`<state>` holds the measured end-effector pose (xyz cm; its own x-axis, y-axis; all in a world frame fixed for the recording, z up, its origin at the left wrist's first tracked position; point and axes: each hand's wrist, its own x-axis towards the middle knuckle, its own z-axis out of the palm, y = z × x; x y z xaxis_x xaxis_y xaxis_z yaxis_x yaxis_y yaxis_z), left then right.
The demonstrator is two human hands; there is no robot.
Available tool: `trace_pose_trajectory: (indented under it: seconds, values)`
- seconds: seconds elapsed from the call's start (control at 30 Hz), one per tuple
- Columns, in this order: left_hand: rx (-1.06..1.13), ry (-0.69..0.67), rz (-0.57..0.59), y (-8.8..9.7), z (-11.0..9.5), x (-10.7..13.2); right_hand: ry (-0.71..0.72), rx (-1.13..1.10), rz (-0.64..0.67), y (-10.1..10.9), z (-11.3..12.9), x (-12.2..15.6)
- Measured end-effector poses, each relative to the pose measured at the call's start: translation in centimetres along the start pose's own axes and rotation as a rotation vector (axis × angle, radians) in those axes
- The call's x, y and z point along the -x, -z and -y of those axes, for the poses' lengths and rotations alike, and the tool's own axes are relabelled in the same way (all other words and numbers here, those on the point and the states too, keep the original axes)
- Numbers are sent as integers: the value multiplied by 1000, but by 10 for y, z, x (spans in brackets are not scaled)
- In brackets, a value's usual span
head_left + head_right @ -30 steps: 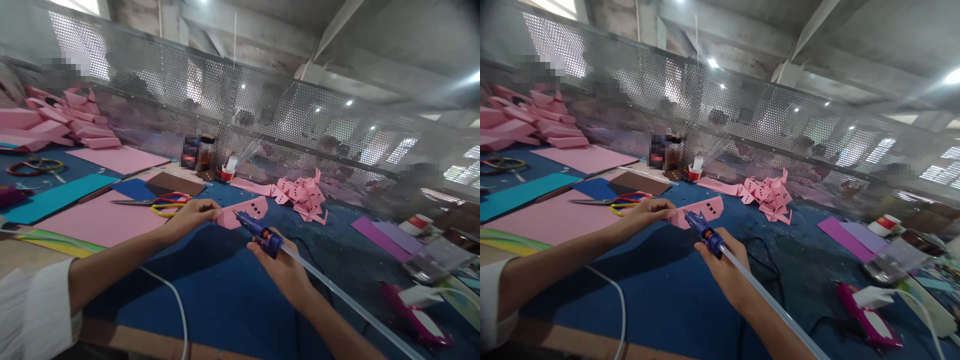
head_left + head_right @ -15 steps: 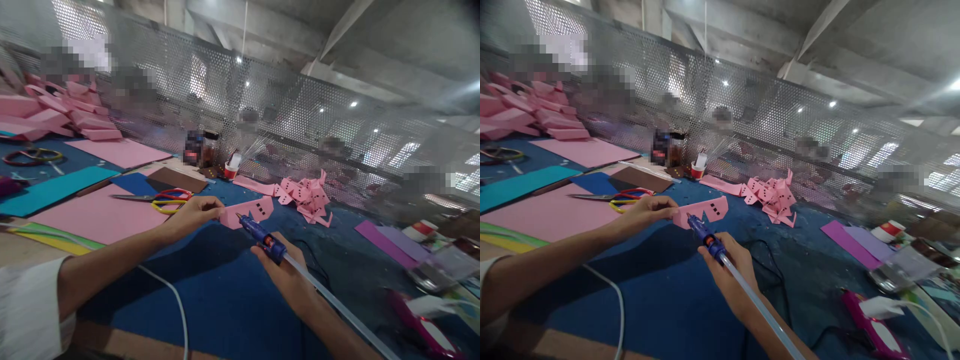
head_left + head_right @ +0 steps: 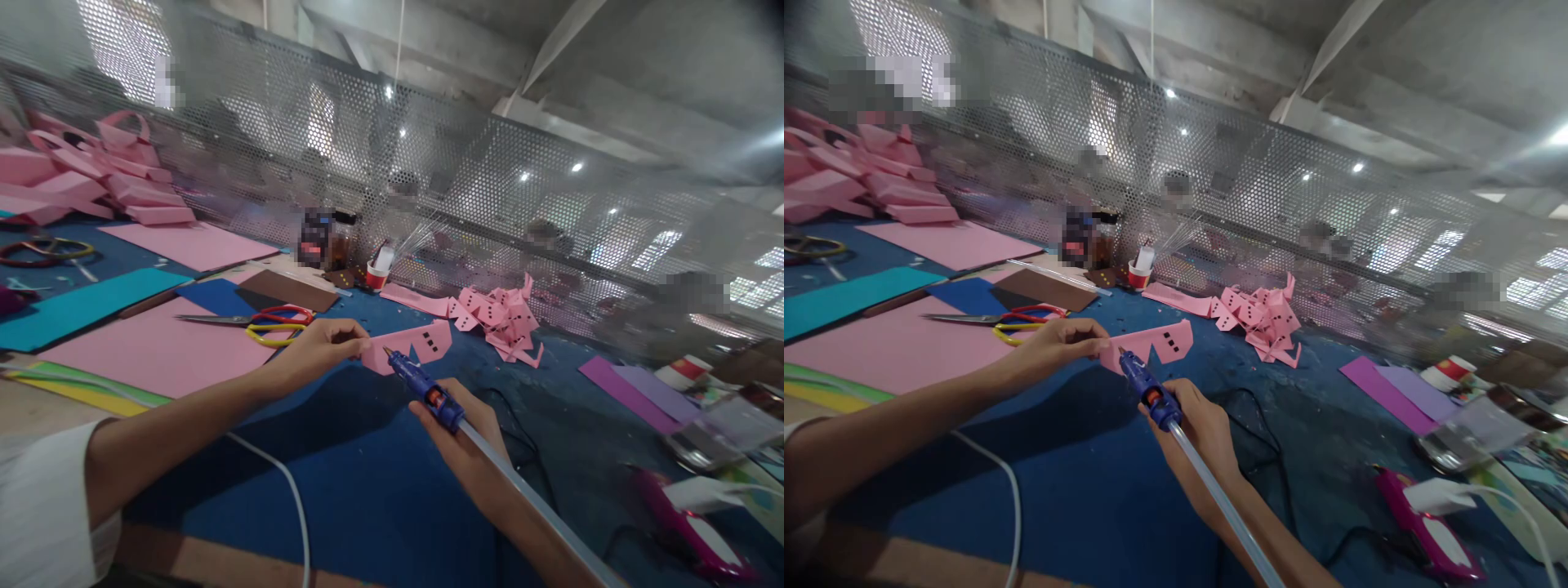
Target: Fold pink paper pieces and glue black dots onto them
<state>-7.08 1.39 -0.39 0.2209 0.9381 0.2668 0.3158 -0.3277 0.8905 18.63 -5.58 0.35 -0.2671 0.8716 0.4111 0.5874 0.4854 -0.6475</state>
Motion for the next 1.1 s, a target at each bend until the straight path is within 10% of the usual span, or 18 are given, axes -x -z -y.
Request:
trace_pose_trajectory:
  seconds: [1.1]
  values:
    - [-28, -28, 25, -2, -8, 4, 40, 188, 17, -2, -7, -2]
